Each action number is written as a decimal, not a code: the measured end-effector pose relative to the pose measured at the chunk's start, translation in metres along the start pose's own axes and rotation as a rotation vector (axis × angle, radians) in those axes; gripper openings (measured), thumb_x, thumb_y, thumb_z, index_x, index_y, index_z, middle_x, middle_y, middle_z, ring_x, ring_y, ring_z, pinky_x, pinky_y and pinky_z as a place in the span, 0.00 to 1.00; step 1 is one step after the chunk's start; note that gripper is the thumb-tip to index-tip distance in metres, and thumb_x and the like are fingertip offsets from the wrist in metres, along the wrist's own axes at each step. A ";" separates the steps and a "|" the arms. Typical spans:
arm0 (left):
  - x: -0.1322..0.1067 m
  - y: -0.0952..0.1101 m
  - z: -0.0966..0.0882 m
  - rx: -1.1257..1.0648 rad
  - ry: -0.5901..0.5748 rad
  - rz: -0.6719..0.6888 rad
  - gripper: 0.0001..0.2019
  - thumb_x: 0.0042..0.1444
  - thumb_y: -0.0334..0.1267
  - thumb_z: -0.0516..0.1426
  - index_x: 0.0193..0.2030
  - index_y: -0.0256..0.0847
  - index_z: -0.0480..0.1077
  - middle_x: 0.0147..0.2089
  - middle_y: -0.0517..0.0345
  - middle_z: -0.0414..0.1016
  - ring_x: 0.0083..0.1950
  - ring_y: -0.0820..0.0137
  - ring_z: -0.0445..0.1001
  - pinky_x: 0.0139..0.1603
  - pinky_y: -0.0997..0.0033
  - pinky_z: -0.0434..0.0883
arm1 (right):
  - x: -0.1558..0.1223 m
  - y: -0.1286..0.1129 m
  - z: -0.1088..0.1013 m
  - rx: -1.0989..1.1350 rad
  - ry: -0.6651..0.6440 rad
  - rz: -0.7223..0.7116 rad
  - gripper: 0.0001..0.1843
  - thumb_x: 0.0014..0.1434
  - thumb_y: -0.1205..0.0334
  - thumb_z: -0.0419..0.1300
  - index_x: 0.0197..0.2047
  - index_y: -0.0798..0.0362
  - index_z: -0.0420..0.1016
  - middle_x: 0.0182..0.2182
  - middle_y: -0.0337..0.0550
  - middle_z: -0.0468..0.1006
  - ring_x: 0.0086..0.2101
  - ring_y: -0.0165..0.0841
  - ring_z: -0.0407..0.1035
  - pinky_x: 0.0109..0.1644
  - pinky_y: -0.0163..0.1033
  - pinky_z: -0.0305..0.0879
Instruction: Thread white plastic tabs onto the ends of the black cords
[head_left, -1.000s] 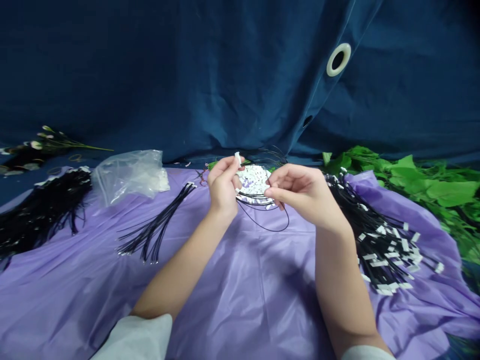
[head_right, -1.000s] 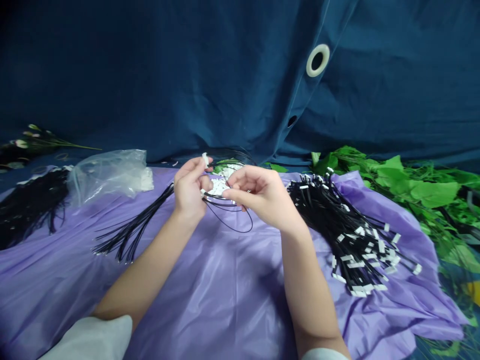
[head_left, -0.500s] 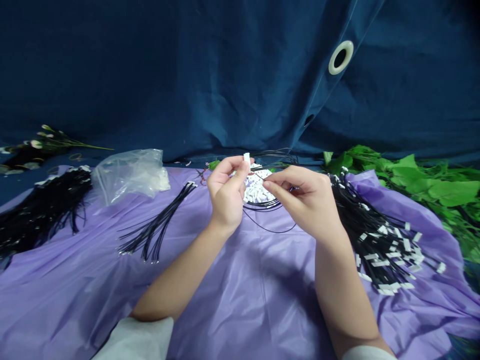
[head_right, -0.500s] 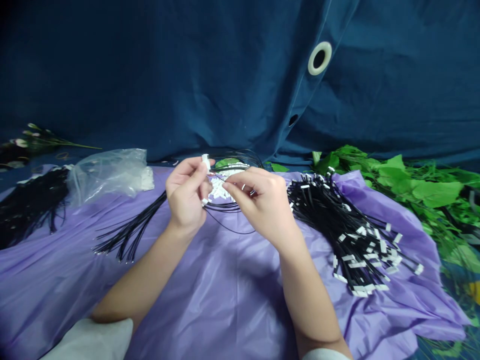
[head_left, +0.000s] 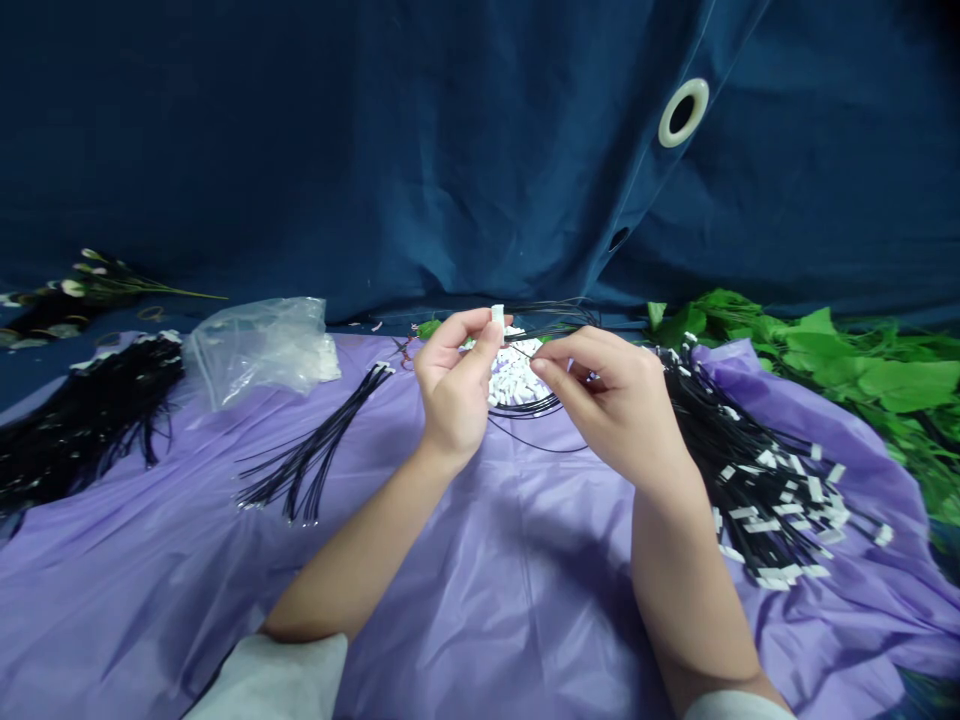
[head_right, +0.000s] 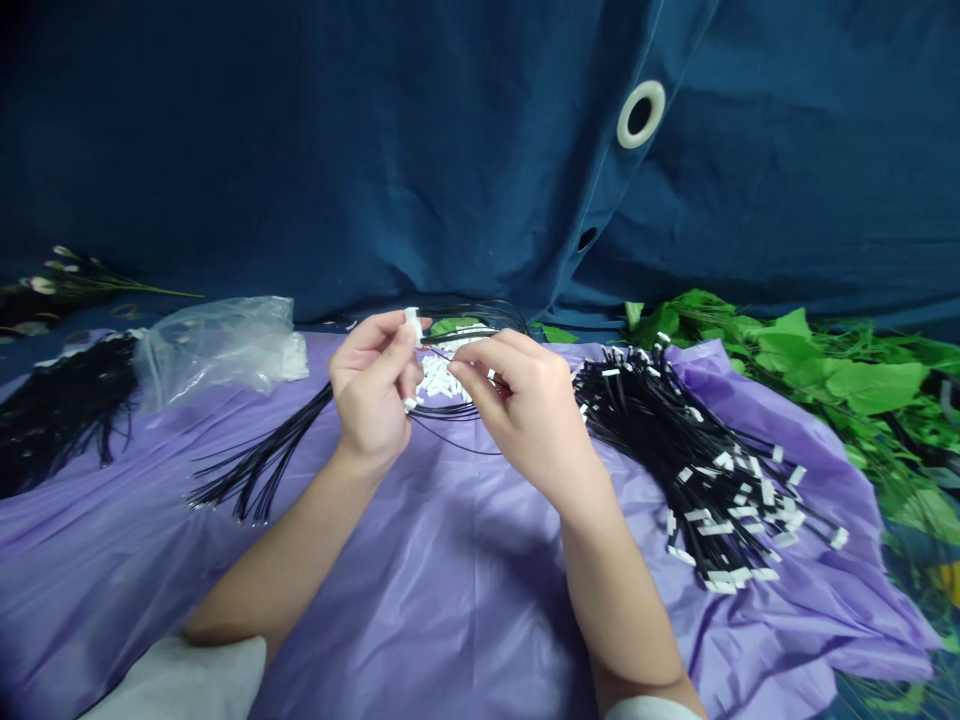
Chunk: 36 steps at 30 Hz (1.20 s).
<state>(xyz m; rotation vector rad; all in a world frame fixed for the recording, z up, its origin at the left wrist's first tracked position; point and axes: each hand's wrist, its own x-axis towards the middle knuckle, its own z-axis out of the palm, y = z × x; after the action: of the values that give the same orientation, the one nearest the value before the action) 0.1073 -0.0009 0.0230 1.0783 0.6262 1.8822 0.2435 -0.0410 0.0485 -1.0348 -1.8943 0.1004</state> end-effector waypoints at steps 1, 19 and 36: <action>0.000 0.000 0.000 0.002 0.001 0.000 0.06 0.51 0.40 0.65 0.31 0.40 0.78 0.31 0.59 0.76 0.23 0.82 0.65 0.24 0.81 0.63 | 0.000 0.000 0.000 -0.007 0.000 -0.005 0.05 0.62 0.66 0.61 0.35 0.55 0.77 0.27 0.36 0.70 0.27 0.23 0.62 0.32 0.29 0.60; -0.002 0.006 0.001 -0.010 -0.015 -0.112 0.07 0.51 0.40 0.64 0.32 0.39 0.77 0.26 0.61 0.73 0.15 0.86 0.52 0.16 0.78 0.48 | -0.002 -0.005 0.002 -0.091 0.120 -0.122 0.04 0.60 0.69 0.62 0.33 0.55 0.77 0.27 0.36 0.73 0.28 0.23 0.65 0.32 0.30 0.61; 0.000 0.011 -0.001 0.051 -0.047 -0.219 0.08 0.50 0.40 0.64 0.31 0.38 0.76 0.23 0.61 0.70 0.14 0.85 0.53 0.16 0.77 0.47 | -0.007 -0.012 0.009 -0.499 0.264 -0.213 0.10 0.60 0.73 0.59 0.30 0.53 0.78 0.28 0.35 0.78 0.28 0.23 0.72 0.31 0.28 0.61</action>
<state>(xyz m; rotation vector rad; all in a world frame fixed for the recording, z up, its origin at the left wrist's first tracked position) 0.1018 -0.0069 0.0306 1.0392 0.7377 1.6565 0.2308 -0.0502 0.0441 -1.0957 -1.8085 -0.6304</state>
